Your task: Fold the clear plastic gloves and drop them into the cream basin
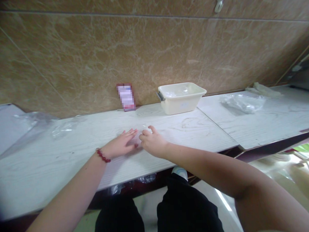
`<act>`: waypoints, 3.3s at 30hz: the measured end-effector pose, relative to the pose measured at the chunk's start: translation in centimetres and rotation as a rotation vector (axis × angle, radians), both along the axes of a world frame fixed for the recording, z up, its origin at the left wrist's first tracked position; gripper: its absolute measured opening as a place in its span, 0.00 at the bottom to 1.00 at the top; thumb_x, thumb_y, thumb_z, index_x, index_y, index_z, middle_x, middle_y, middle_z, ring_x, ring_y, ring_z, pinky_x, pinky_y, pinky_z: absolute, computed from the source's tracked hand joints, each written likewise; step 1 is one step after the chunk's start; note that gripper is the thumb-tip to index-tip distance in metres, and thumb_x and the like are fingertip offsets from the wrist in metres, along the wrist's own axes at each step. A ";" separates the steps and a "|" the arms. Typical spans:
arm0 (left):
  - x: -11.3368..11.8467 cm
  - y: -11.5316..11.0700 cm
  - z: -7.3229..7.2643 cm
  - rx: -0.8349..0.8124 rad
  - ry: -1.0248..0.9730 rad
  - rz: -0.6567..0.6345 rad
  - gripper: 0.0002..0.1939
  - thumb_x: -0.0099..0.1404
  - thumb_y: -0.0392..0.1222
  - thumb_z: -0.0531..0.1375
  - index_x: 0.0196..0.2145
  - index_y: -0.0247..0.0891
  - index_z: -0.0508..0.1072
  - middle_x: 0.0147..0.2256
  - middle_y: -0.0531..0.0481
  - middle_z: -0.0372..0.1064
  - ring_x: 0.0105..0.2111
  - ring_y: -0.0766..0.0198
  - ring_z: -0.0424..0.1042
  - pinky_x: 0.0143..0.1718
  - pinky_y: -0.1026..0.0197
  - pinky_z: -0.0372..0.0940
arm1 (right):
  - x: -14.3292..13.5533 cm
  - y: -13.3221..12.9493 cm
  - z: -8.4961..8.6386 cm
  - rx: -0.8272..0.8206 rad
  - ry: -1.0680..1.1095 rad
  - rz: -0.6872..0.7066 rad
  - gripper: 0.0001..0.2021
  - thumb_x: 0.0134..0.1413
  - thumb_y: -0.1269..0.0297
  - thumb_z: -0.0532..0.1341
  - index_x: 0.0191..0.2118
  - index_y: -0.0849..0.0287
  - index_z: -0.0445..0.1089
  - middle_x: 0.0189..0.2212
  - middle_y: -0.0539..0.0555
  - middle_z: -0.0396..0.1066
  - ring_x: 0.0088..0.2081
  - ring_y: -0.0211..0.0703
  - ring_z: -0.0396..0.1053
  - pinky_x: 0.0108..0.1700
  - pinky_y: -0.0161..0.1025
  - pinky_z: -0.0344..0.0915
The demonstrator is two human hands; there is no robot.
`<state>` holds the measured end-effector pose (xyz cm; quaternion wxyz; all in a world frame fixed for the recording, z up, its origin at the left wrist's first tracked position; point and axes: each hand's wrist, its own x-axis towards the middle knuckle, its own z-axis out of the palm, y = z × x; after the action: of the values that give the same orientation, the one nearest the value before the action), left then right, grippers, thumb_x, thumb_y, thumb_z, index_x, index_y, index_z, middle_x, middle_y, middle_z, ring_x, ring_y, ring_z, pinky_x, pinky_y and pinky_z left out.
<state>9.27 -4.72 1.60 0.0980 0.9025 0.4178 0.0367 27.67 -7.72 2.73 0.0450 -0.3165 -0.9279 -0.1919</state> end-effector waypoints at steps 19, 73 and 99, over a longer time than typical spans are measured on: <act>-0.6 0.5 0.9 -0.098 -0.248 0.123 0.20 0.58 0.38 0.46 0.49 0.39 0.63 0.47 0.48 0.63 0.46 0.61 0.63 0.48 0.59 0.54 | 0.2 2.8 2.9 -0.196 0.536 -0.088 0.12 0.50 0.62 0.50 0.36 0.60 0.66 0.38 0.55 0.65 0.44 0.44 0.56 0.48 0.43 0.47; -1.8 3.4 -0.5 -0.952 -1.545 0.434 0.10 0.51 0.25 0.56 0.32 0.30 0.72 0.29 0.46 0.72 0.30 0.67 0.70 0.35 0.65 0.64 | -0.1 9.0 -2.3 -1.527 1.566 -0.196 0.07 0.51 0.71 0.53 0.35 0.57 0.66 0.26 0.50 0.70 0.21 0.29 0.66 0.22 0.27 0.62; -1.6 3.5 -0.7 -0.786 -1.518 0.541 0.09 0.50 0.30 0.58 0.32 0.32 0.71 0.28 0.48 0.69 0.27 0.68 0.68 0.28 0.65 0.64 | -0.5 8.9 -2.1 -1.273 1.792 -0.168 0.15 0.36 0.70 0.62 0.35 0.56 0.60 0.26 0.46 0.63 0.27 0.31 0.63 0.29 0.32 0.62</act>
<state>7.70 -1.20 0.90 0.6380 0.4071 0.4213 0.4997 27.13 1.21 0.59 0.5172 -0.3681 -0.4637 0.6181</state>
